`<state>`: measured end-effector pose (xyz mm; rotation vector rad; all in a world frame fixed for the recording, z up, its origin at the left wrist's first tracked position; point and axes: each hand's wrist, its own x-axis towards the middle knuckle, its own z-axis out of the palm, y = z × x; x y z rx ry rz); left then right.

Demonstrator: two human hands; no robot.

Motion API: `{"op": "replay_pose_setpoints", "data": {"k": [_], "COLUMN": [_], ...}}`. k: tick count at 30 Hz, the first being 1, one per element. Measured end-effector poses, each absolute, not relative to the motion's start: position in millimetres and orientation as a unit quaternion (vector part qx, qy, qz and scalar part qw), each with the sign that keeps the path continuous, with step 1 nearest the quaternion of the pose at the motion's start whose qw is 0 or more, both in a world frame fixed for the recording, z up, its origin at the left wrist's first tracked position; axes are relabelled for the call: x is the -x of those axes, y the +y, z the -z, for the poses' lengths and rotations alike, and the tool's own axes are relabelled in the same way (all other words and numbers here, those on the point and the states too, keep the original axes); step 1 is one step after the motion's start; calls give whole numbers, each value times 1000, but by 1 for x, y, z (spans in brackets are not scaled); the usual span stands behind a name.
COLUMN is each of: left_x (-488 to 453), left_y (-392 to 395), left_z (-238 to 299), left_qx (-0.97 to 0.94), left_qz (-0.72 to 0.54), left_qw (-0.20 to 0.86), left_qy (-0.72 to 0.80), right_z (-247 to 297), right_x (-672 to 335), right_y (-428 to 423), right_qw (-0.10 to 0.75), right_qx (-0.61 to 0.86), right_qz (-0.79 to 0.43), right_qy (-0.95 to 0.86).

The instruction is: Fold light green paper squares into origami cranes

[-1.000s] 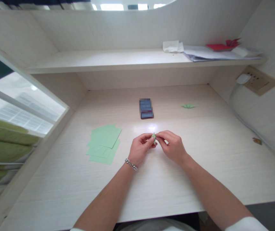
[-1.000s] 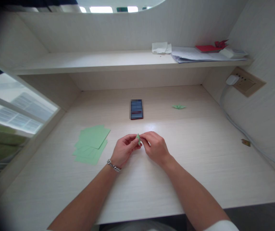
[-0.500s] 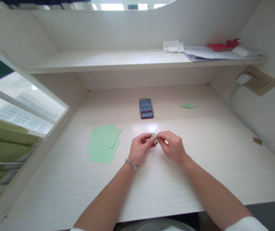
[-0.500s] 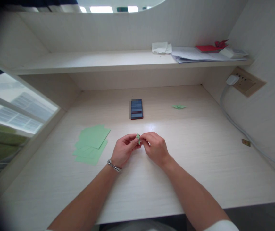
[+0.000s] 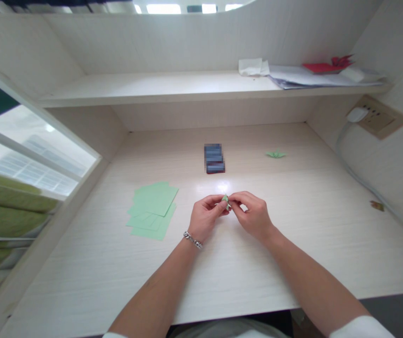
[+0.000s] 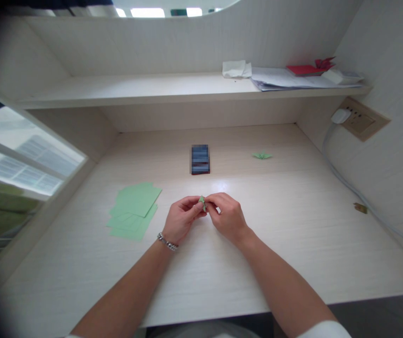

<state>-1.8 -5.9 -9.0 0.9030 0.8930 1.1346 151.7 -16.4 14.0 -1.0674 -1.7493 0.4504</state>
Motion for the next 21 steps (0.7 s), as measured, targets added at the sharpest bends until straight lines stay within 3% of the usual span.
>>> {"op": "replay_pose_setpoints", "data": {"k": [21], "left_x": [2], "left_y": [-6], "left_z": [8], "left_qx": [-399], "left_qz": [-505], "left_qw": [652], "left_qy": [402], "right_z": [-10], "right_x": [-152], "right_y": [-16], "right_qw": [465], "right_qx": [449], "right_qz": [-146], "right_qy": [-749]}}
